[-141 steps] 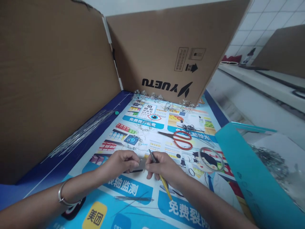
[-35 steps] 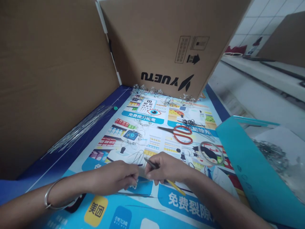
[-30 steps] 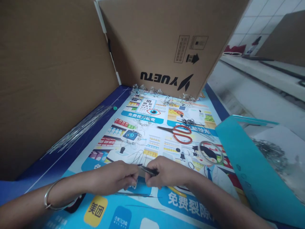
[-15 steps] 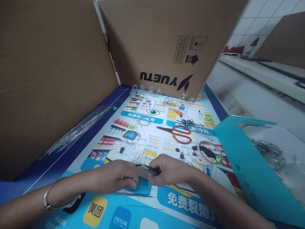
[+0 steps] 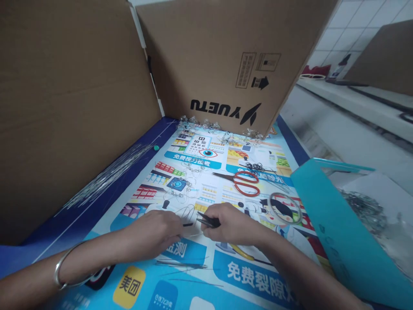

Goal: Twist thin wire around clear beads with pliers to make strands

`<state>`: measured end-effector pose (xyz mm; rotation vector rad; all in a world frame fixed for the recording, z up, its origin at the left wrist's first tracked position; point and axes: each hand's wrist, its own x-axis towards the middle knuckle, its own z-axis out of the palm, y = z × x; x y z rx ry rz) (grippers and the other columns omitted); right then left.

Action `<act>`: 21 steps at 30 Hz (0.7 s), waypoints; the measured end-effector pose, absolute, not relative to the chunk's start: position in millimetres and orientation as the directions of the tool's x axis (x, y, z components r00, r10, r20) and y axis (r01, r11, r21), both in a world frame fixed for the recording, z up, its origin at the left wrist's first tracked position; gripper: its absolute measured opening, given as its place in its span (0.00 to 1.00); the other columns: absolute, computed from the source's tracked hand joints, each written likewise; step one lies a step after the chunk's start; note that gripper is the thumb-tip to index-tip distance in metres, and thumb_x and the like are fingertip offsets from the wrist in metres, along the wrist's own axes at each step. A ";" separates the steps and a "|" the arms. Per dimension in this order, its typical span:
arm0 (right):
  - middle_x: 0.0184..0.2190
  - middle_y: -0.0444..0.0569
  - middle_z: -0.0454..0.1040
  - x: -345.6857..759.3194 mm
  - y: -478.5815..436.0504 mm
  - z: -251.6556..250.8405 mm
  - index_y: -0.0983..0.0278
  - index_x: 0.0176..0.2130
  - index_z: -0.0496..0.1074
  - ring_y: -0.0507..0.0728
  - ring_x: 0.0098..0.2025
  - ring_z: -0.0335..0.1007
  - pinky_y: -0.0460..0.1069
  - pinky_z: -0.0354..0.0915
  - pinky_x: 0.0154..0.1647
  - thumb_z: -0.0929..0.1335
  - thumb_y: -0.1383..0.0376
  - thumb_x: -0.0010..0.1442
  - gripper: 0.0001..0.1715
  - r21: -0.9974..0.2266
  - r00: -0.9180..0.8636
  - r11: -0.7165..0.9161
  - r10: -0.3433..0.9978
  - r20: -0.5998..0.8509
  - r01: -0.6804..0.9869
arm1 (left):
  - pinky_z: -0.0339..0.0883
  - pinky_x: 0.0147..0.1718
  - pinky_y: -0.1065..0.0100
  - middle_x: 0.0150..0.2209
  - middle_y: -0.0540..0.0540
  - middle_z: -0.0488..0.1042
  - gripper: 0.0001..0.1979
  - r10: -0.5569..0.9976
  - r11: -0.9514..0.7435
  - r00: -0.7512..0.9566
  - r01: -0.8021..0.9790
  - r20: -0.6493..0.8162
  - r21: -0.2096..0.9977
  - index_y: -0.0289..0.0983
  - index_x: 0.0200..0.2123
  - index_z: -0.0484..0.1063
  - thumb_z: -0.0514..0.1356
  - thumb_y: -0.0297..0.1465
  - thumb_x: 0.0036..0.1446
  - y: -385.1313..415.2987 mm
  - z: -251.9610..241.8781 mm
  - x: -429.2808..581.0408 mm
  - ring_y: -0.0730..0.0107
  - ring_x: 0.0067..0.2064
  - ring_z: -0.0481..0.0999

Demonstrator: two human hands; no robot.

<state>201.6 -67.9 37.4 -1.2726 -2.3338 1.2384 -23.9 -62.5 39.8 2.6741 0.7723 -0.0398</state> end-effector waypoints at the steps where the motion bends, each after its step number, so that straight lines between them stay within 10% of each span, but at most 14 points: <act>1: 0.23 0.41 0.64 199.9 -69.2 38.6 0.65 0.25 0.65 0.48 0.24 0.57 0.43 0.52 0.24 0.63 0.67 0.51 0.04 -0.712 -0.599 0.331 0.785 -0.156 0.620 | 0.54 0.24 0.70 0.29 0.44 0.73 0.10 0.508 -0.802 0.854 0.516 -0.110 0.303 0.35 0.27 0.71 0.50 0.26 0.55 -62.9 38.3 -23.3 0.66 0.30 0.71; 21: 0.21 0.42 0.63 184.2 -78.3 38.4 0.64 0.21 0.58 0.49 0.25 0.58 0.44 0.49 0.24 0.63 0.64 0.56 0.14 -0.618 -0.602 0.452 0.797 -0.044 0.644 | 0.60 0.28 0.68 0.29 0.45 0.70 0.09 0.477 -0.861 0.879 0.466 0.003 0.204 0.34 0.27 0.68 0.50 0.21 0.55 -67.0 33.6 -18.3 0.66 0.32 0.67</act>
